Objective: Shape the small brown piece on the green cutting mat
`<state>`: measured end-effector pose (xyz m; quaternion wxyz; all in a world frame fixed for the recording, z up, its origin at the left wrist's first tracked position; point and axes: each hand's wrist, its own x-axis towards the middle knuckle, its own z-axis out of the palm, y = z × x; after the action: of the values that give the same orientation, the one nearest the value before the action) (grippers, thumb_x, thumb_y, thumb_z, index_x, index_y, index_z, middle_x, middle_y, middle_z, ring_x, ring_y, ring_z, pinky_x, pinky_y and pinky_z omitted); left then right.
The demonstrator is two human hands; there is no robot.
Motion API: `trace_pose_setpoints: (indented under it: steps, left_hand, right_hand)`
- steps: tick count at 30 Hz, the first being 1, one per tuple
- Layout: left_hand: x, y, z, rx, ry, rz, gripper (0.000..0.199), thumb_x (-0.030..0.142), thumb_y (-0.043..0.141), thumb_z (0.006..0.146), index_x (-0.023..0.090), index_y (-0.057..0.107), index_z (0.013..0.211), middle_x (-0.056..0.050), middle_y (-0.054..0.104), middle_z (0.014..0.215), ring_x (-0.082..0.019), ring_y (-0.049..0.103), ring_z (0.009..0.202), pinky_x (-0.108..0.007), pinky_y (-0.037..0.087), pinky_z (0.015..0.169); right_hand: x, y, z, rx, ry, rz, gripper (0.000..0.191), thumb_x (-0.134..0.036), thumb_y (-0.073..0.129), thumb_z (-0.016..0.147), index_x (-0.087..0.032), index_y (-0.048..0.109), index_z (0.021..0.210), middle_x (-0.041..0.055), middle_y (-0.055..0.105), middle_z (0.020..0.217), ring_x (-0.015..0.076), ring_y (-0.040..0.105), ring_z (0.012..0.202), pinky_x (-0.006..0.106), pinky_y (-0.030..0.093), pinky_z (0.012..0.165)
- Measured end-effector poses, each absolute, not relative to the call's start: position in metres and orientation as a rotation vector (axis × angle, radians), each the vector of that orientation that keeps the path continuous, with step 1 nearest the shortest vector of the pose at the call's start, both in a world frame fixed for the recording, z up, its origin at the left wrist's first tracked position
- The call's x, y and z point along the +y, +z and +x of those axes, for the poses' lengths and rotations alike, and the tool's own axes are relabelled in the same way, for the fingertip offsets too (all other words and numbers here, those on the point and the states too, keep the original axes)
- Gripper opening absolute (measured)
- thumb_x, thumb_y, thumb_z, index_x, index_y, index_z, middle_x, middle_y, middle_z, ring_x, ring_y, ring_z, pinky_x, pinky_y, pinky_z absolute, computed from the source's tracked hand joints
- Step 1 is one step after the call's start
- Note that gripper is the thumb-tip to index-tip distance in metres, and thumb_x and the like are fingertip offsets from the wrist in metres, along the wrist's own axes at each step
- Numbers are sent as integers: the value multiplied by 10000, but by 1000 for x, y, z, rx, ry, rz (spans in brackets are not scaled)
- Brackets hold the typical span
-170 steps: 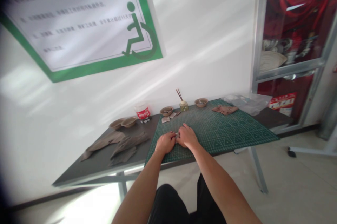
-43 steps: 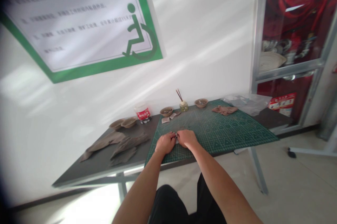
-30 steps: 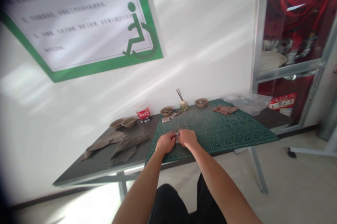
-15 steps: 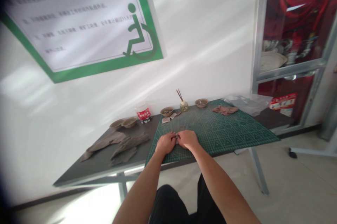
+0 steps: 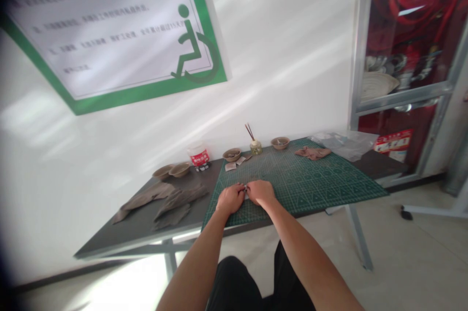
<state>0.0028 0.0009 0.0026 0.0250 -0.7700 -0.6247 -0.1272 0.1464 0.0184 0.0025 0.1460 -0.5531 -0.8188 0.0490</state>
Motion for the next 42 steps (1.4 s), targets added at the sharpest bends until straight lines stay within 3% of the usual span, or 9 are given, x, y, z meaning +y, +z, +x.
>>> trace_pose_setpoints:
  steps: [9,18,29,35,42]
  left_hand:
    - [-1,5,4,-1969,-408,-2395,331,287,342,831,285,577,1065,12,535,1194,-150,392,1181,-292,317,964]
    - [2,2,2,-1912,-399,-2387,333,297,343,831,288,577,1068,14,539,1190,-158,414,1161,-296,329,958]
    - [-4,9,6,-1997,-388,-2392,343,286,336,830,293,570,1081,24,518,1216,-150,369,1200,-296,294,987]
    - [-2,7,5,-1987,-380,-2392,338,301,343,830,289,568,1082,17,522,1211,-153,382,1190,-296,300,981]
    - [-1,5,4,-1979,-381,-2377,337,307,351,827,294,564,1088,17,517,1217,-157,383,1189,-301,303,982]
  right_hand:
    - [17,-3,145,-2338,145,-1585,358,-415,349,824,-231,597,1004,77,629,947,202,553,904,291,354,750]
    - [21,0,146,-2321,146,-1628,415,-401,247,873,-225,615,952,88,627,952,191,547,928,291,351,767]
    - [20,-6,145,-2317,134,-1568,346,-435,373,801,-223,587,974,74,633,901,209,561,871,294,356,728]
    - [21,-3,145,-2284,126,-1641,353,-368,294,854,-211,590,964,85,629,922,196,559,885,292,354,733]
    - [19,3,147,-2383,145,-1555,395,-420,265,860,-267,610,976,63,626,981,194,549,922,296,354,754]
